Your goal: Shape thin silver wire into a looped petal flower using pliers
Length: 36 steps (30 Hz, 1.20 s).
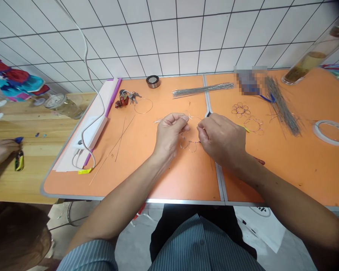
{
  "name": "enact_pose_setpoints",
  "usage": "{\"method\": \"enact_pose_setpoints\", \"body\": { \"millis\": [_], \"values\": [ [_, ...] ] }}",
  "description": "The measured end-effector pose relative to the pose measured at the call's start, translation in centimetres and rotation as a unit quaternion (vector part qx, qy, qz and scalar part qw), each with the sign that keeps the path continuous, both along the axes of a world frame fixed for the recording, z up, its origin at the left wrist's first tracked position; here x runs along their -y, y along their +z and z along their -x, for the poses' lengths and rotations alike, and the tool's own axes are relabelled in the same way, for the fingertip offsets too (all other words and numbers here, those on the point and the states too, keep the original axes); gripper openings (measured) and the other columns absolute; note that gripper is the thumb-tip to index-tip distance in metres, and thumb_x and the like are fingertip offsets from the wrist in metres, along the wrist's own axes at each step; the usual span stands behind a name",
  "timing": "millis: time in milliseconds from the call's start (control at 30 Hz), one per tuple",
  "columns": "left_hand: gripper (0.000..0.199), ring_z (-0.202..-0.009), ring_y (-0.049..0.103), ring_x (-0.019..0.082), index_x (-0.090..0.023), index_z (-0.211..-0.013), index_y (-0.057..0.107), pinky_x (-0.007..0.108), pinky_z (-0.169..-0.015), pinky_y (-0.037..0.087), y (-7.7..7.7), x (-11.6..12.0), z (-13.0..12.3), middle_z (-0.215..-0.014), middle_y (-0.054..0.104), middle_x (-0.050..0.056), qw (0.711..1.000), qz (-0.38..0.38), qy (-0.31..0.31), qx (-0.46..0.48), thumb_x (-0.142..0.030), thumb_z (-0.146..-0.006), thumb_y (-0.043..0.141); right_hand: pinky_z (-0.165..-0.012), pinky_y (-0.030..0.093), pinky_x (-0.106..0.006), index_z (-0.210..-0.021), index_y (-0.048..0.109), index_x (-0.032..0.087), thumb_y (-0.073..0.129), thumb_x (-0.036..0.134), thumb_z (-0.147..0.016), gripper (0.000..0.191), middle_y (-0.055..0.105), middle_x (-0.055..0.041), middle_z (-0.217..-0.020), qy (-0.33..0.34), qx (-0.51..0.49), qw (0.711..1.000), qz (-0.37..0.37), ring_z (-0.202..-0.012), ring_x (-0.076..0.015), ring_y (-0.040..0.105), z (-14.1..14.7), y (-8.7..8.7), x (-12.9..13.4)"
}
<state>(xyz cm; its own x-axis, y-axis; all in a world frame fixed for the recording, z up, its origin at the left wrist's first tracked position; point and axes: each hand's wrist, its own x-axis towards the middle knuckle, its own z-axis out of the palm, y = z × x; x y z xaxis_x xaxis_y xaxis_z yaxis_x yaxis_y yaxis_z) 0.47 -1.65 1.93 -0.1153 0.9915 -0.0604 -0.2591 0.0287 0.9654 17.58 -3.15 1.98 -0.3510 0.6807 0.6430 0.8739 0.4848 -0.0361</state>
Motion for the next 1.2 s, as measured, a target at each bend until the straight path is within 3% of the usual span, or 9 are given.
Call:
{"method": "enact_pose_setpoints", "body": {
  "millis": [200,467,567,667,767,1000,1200],
  "values": [
    [0.018,-0.063,0.054,0.011,-0.020,-0.074,0.070,0.025,-0.065,0.043,0.0,0.0,0.0,-0.065,0.065,-0.001,1.000,-0.011,0.002,0.006,-0.024,-0.088,0.079,-0.060,0.021,-0.038,-0.080,0.066,0.021,0.054,0.007,-0.097,0.025,0.066,-0.0038,-0.076,-0.005,0.038,0.998,-0.057,-0.071,-0.0188,0.049,0.1,0.0,-0.1],
    [0.015,-0.064,0.058,0.013,-0.022,-0.084,0.072,0.028,-0.065,0.045,-0.5,0.1,0.1,-0.072,0.069,0.000,0.987,-0.114,0.032,-0.105,-0.031,-0.094,0.079,-0.060,0.021,-0.036,-0.083,0.068,0.021,0.057,0.014,-0.096,0.018,0.070,-0.0030,-0.077,0.011,-0.027,0.999,0.015,-0.070,-0.0176,0.054,0.0,0.3,0.2],
    [0.015,-0.072,0.062,0.016,-0.023,-0.083,0.071,0.032,-0.073,0.049,-0.4,0.3,0.2,-0.075,0.070,0.000,0.958,-0.190,0.059,-0.205,-0.028,-0.096,0.076,-0.060,0.022,-0.035,-0.084,0.068,0.021,0.058,0.017,-0.096,0.016,0.071,-0.0028,-0.079,0.016,-0.073,0.995,0.068,-0.070,-0.0175,0.057,0.1,0.7,0.5],
    [0.013,-0.079,0.062,0.019,-0.024,-0.084,0.072,0.035,-0.081,0.048,-0.4,0.4,0.4,-0.078,0.072,0.001,0.903,-0.269,0.097,-0.320,-0.025,-0.097,0.073,-0.061,0.026,-0.034,-0.083,0.068,0.022,0.061,0.019,-0.094,0.013,0.070,-0.0014,-0.077,0.025,-0.134,0.983,0.127,-0.068,-0.0168,0.058,-0.1,1.4,0.6],
    [0.012,-0.081,0.062,0.020,-0.024,-0.086,0.073,0.037,-0.085,0.048,-0.5,0.4,0.7,-0.081,0.074,0.001,0.870,-0.301,0.106,-0.377,-0.025,-0.098,0.073,-0.063,0.031,-0.034,-0.082,0.068,0.022,0.064,0.020,-0.092,0.011,0.069,-0.0006,-0.074,0.031,-0.172,0.970,0.170,-0.067,-0.0170,0.056,-0.3,2.0,0.5],
    [0.011,-0.081,0.065,0.019,-0.024,-0.088,0.070,0.034,-0.079,0.051,-0.5,0.1,0.7,-0.080,0.070,0.001,0.913,-0.252,0.049,-0.316,-0.025,-0.099,0.070,-0.063,0.032,-0.035,-0.081,0.070,0.022,0.065,0.020,-0.092,0.011,0.068,-0.0010,-0.074,0.034,-0.201,0.954,0.219,-0.066,-0.0167,0.053,-0.8,2.8,0.5],
    [0.011,-0.079,0.064,0.018,-0.024,-0.087,0.070,0.034,-0.078,0.050,-0.5,0.1,0.6,-0.080,0.072,0.000,0.894,-0.264,0.056,-0.357,-0.018,-0.095,0.067,-0.066,0.033,-0.035,-0.085,0.070,0.022,0.066,0.019,-0.092,0.008,0.068,-0.0006,-0.074,0.040,-0.188,0.953,0.236,-0.067,-0.0169,0.054,-1.0,2.9,0.4]
  ]
}}
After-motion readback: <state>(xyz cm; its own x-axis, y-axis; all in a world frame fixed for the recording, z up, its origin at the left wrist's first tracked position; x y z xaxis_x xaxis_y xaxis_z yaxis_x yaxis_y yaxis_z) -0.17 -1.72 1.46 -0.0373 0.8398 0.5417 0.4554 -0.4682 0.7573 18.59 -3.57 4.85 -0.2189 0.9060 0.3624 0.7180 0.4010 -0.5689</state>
